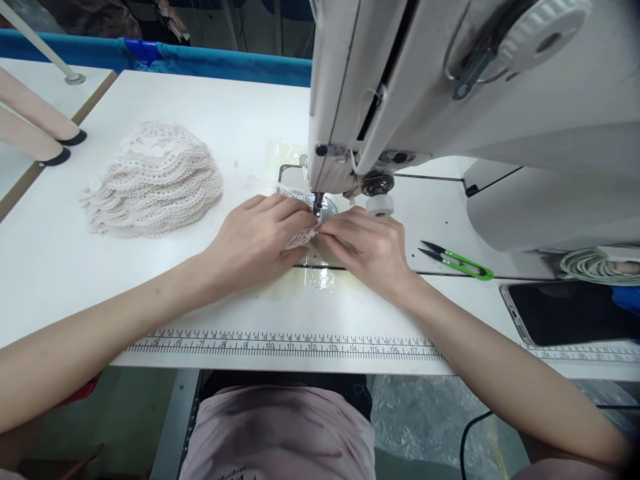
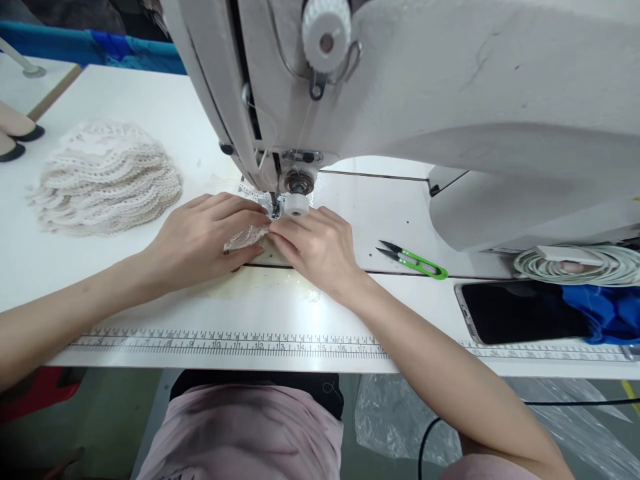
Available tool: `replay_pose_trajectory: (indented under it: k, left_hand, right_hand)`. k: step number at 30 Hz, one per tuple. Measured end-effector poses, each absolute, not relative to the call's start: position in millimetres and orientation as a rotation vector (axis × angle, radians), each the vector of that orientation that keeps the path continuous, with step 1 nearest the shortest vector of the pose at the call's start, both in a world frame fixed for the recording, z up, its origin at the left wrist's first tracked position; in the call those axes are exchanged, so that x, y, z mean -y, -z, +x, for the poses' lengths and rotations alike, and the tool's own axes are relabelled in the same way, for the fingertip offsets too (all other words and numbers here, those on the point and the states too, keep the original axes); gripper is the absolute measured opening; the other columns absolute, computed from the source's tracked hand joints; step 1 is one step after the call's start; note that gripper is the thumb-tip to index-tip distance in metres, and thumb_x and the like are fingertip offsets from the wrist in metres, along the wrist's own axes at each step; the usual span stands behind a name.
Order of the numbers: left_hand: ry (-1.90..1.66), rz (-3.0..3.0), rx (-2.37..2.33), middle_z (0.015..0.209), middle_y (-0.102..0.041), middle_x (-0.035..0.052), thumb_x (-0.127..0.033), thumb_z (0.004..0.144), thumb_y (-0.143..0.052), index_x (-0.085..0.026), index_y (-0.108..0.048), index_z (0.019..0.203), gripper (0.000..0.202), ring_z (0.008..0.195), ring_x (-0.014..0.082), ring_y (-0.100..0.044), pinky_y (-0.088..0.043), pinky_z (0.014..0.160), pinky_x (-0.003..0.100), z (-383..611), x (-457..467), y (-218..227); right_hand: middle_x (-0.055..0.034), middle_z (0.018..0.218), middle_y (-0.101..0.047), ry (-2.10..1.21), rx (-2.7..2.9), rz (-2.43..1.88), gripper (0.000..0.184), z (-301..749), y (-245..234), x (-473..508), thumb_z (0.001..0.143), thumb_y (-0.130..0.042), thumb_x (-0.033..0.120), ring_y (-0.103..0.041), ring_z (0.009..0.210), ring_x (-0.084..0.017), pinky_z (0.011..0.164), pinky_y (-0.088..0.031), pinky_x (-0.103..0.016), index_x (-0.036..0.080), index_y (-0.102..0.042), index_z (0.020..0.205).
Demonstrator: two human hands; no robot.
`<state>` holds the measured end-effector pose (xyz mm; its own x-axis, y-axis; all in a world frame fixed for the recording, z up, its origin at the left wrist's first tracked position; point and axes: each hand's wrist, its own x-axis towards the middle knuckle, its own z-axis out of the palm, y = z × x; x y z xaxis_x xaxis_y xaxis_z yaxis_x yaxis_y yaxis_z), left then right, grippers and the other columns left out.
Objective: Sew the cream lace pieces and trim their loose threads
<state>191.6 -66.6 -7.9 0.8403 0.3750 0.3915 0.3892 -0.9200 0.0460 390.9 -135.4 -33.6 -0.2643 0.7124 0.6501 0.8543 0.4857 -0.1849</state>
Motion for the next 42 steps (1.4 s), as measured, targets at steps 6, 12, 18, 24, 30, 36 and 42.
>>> replay_pose_trajectory:
  k: [6, 12, 18, 24, 30, 36, 42]
  left_hand:
    - [0.742, -2.865, 0.44, 0.095, -0.076, 0.0016, -0.021, 0.093, -0.055, -0.019, -0.07, 0.087, 0.016, 0.092, 0.0202, -0.068, -0.05, 0.081, 0.037, 199, 58, 19]
    - [0.863, -2.75, 0.376, 0.093, -0.077, -0.0015, -0.019, 0.093, -0.058, -0.021, -0.07, 0.094, 0.012, 0.086, 0.0174, -0.067, -0.053, 0.076, 0.036, 194, 62, 23]
    - [0.901, -2.657, 0.182, 0.088, -0.077, -0.0012, -0.012, 0.091, -0.059, -0.02, -0.067, 0.091, 0.011, 0.081, 0.0158, -0.066, -0.056, 0.077, 0.035, 193, 66, 20]
    - [0.895, -2.806, 0.291, 0.103, -0.076, 0.0102, -0.017, 0.09, -0.06, -0.012, -0.069, 0.098, 0.013, 0.097, 0.0227, -0.071, -0.059, 0.081, 0.035, 192, 66, 23]
    - [0.728, -2.88, 0.336, 0.12, -0.071, 0.016, -0.014, 0.091, -0.058, -0.004, -0.069, 0.116, 0.029, 0.109, 0.0285, -0.07, -0.059, 0.093, 0.04, 189, 72, 26]
    - [0.625, -2.844, 0.303, 0.117, -0.072, 0.0159, -0.01, 0.09, -0.058, -0.004, -0.07, 0.115, 0.028, 0.108, 0.0282, -0.07, -0.061, 0.091, 0.039, 187, 77, 22]
    - [0.571, -2.849, 0.292, 0.121, -0.07, 0.0164, -0.008, 0.09, -0.059, -0.004, -0.068, 0.117, 0.029, 0.111, 0.029, -0.068, -0.061, 0.093, 0.04, 186, 77, 21]
  right_hand:
    - [0.0027, 0.079, -0.076, 0.385, 2.105, -1.157, 0.016, 388, 27, 141, 0.092, -0.061, 0.018, -0.066, 0.07, -0.012, 0.063, -0.045, -0.027, 0.021, -0.069, 0.079]
    - [-0.0051, 0.097, -0.075, 0.297, 2.097, -1.388, 0.017, 393, 29, 141, 0.092, -0.057, 0.024, -0.066, 0.078, -0.017, 0.063, -0.046, -0.029, 0.019, -0.07, 0.102]
    - [-0.0042, 0.093, -0.073, 0.391, 2.218, -1.365, 0.017, 389, 32, 138, 0.093, -0.056, 0.016, -0.063, 0.075, -0.015, 0.062, -0.04, -0.03, 0.018, -0.072, 0.087]
    - [-0.0007, 0.093, -0.076, 0.443, 2.204, -1.306, 0.016, 391, 32, 143, 0.091, -0.061, 0.013, -0.063, 0.082, -0.015, 0.063, -0.041, -0.03, 0.021, -0.072, 0.083]
    - [0.0005, 0.096, -0.078, 0.377, 2.222, -1.292, 0.011, 392, 32, 147, 0.092, -0.063, 0.017, -0.066, 0.086, -0.016, 0.068, -0.044, -0.031, 0.02, -0.074, 0.09]
    - [-0.0045, 0.104, -0.076, 0.261, 2.284, -1.302, 0.013, 398, 28, 152, 0.092, -0.064, 0.024, -0.066, 0.093, -0.02, 0.075, -0.048, -0.034, 0.019, -0.075, 0.098]
    - [-0.0039, 0.103, -0.077, 0.272, 2.297, -1.274, 0.016, 402, 26, 151, 0.094, -0.06, 0.023, -0.067, 0.089, -0.019, 0.082, -0.05, -0.036, 0.02, -0.075, 0.097]
